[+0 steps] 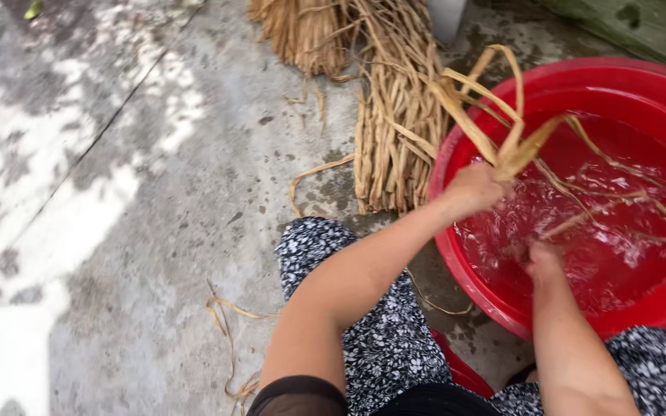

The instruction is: The person sits on the ground and washes bundles of dried leaf strips in a red basin of water, dipping, swishing and turning the strips by hand, then lifting them out and setting them aside while taking new dry bundles from the pile.

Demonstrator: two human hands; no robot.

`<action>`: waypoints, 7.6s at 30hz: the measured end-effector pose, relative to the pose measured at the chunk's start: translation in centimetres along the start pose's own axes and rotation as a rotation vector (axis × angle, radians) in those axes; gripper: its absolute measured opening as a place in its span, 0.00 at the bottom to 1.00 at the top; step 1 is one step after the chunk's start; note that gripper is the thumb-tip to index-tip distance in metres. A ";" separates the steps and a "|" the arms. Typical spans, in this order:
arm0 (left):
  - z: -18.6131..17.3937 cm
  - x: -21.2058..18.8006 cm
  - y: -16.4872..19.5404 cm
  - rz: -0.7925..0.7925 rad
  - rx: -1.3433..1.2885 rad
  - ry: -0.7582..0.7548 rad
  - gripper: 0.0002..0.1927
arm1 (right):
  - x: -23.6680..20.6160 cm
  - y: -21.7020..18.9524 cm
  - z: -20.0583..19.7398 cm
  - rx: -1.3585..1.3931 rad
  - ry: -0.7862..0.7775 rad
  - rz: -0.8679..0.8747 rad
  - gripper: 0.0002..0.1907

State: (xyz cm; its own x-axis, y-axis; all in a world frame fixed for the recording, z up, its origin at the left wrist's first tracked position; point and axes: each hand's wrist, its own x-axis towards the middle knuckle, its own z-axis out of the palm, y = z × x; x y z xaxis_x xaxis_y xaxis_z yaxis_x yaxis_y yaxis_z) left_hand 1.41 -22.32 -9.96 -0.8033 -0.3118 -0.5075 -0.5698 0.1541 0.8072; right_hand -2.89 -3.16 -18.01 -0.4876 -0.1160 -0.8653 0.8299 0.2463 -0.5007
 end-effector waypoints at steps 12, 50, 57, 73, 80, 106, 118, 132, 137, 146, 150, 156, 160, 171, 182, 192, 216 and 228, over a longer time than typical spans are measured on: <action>1.2 -0.5 0.2 0.147 0.419 0.053 0.29 | -4.0 -4.0 4.6 0.496 -0.447 -0.581 0.04; 1.1 -12.2 -0.2 0.046 0.599 -0.339 0.27 | -7.5 1.2 4.5 0.522 -0.327 -0.363 0.13; -0.6 -16.3 1.7 -0.024 0.542 -0.464 0.27 | 0.0 1.8 -3.8 0.606 0.058 -0.144 0.05; -8.4 -11.6 0.4 0.054 0.198 0.005 0.19 | -6.6 -0.7 -0.2 0.302 -0.363 -0.349 0.53; 0.7 -11.5 -3.0 -0.023 0.454 -0.362 0.26 | -5.9 2.9 5.3 0.560 -0.595 -0.184 0.18; -8.9 -11.2 -0.3 -0.061 0.049 0.005 0.20 | -6.7 -0.8 1.6 0.495 -0.600 -0.208 0.61; 1.3 -17.6 -2.4 -0.105 0.063 -0.689 0.26 | -4.2 -1.3 -1.6 0.898 -0.317 -0.072 0.12; -15.0 -21.3 5.0 0.089 -0.404 -0.233 0.14 | 2.6 -2.5 -13.7 1.110 -0.072 -0.399 0.26; -13.2 -17.2 3.4 -0.018 -0.088 -0.057 0.12 | -3.6 -3.0 -7.9 0.675 -0.190 -0.362 0.43; -1.9 -10.7 -2.1 0.046 0.261 -0.033 0.11 | -8.0 3.6 6.9 0.178 -0.482 -0.404 0.14; -1.1 -11.0 -3.5 0.010 0.196 -0.176 0.11 | -6.9 3.1 5.4 0.165 -0.250 -0.442 0.13; -2.0 -9.7 -4.5 -0.100 -0.108 -0.246 0.14 | -8.4 0.9 4.2 0.386 -0.222 -0.363 0.16; -2.1 -9.1 -4.5 -0.090 0.124 -0.096 0.18 | -8.8 2.5 7.0 0.047 -0.221 -0.367 0.14; -0.9 -13.3 -3.6 -0.060 0.009 -0.350 0.15 | 0.2 1.6 -5.6 0.616 0.075 -0.354 0.21; 0.2 -8.2 -6.3 0.007 -0.013 -0.099 0.13 | -6.1 3.5 6.8 -0.018 -0.117 -0.860 0.27; 0.3 -9.8 -4.0 -0.005 -0.258 -0.260 0.16 | -4.2 0.2 -0.6 0.613 0.035 -0.358 0.22; 1.3 -8.9 -5.4 -0.103 -0.117 -0.021 0.16 | -7.8 3.3 5.4 0.340 -0.392 -0.438 0.10; 1.5 -8.8 -6.0 0.015 -0.117 -0.059 0.13 | -5.6 3.8 5.1 0.457 -0.409 -0.361 0.09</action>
State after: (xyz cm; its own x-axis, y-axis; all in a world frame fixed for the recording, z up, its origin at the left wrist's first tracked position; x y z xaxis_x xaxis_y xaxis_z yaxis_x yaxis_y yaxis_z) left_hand 11.69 -19.13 -10.79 -0.8226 -0.2538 -0.5089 -0.5360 0.0471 0.8429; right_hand 4.41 -6.49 -15.18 -0.6869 -0.4885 -0.5381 0.7101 -0.2931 -0.6402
